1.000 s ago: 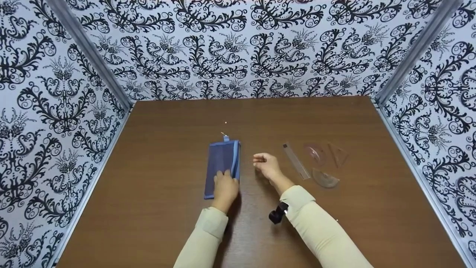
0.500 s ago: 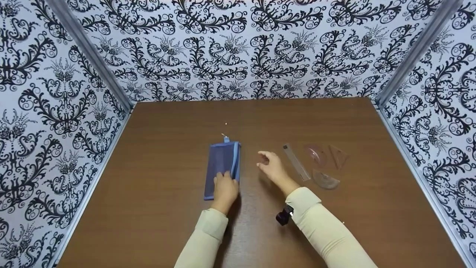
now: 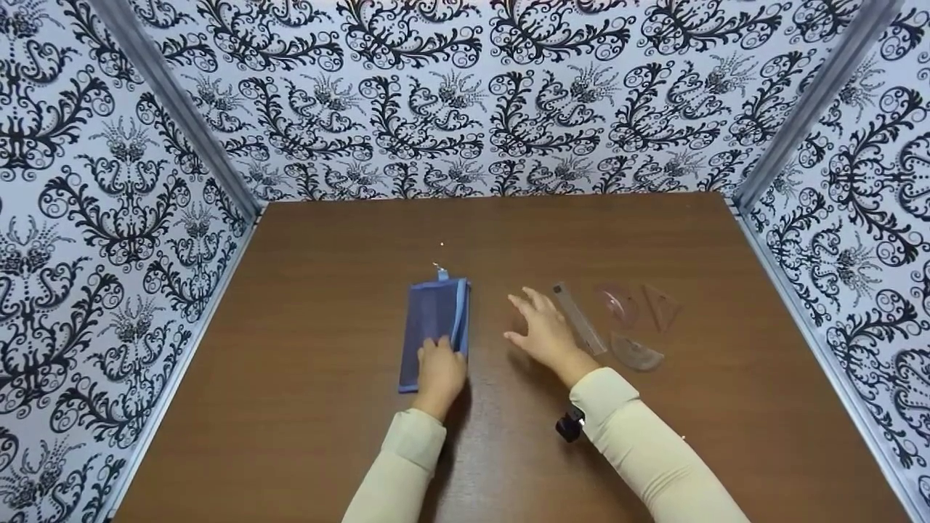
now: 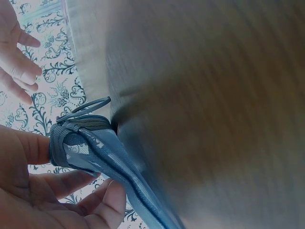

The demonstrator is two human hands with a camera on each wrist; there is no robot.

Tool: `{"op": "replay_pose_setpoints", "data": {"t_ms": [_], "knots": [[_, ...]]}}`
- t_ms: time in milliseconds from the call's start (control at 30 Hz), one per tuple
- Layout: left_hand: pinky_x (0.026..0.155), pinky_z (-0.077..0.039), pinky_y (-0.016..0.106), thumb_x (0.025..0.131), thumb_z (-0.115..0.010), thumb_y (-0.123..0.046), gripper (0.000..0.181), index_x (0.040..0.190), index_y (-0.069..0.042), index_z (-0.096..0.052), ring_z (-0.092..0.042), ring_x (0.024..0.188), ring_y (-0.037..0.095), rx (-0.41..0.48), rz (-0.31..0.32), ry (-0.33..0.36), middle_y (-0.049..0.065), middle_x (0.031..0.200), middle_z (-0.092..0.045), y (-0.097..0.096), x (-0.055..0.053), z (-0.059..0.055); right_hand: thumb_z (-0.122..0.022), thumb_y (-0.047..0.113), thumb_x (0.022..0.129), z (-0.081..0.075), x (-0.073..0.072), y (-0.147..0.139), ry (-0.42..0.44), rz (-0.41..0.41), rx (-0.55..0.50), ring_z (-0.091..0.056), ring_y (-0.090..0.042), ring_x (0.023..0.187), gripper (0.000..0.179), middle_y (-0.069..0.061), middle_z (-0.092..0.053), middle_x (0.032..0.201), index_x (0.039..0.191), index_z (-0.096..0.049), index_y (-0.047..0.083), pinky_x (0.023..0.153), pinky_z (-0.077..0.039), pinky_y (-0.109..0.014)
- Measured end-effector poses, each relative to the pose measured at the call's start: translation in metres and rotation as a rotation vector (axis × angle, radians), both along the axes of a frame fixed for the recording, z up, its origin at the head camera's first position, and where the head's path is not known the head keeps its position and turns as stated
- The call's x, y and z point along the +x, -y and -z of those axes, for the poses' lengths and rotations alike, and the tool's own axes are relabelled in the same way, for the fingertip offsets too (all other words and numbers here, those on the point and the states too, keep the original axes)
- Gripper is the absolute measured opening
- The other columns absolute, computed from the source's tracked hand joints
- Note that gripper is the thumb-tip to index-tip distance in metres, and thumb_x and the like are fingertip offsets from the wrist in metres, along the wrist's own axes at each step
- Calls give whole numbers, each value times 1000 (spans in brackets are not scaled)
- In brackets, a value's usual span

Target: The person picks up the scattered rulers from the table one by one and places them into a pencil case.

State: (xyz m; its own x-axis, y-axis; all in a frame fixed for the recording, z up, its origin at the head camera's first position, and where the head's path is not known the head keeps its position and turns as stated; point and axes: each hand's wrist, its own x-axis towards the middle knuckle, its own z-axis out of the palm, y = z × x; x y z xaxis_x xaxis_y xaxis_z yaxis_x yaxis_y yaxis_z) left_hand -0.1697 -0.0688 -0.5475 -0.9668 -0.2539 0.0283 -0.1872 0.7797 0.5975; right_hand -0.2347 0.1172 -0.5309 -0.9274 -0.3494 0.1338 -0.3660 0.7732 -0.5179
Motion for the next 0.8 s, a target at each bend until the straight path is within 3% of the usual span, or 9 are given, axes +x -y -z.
{"op": "replay_pose_setpoints", "data": {"t_ms": [133,367,567,800], "knots": [[85,-47,48,89,-57,-10,33,117,7,-60,-50,100,39,14,2,13,25,109,-53,0,0,-1,-75,35,82,0,0,-5,4,-23,100,-25,-40,141,72,-18,-29,154,144,-45,13,109,-22,-64],[89,-47,47,92,-56,-12,35,122,5,-58,-48,106,38,11,9,67,23,114,-51,1,0,-2,-72,41,83,2,1,-13,-27,-57,227,-24,-39,142,75,-16,-28,155,146,-43,14,108,-23,-64],[90,-47,46,92,-56,-12,36,123,6,-57,-48,106,37,13,5,74,23,114,-51,1,0,-3,-73,41,82,1,1,-19,-56,-61,251,-27,-40,140,75,-17,-31,153,145,-44,13,107,-25,-65],[88,-46,46,90,-56,-11,34,119,8,-58,-49,101,39,-1,8,37,24,109,-52,1,1,-2,-73,42,82,0,2,-29,-60,-49,256,-27,-41,140,76,-17,-32,153,145,-44,13,107,-25,-65]]}}
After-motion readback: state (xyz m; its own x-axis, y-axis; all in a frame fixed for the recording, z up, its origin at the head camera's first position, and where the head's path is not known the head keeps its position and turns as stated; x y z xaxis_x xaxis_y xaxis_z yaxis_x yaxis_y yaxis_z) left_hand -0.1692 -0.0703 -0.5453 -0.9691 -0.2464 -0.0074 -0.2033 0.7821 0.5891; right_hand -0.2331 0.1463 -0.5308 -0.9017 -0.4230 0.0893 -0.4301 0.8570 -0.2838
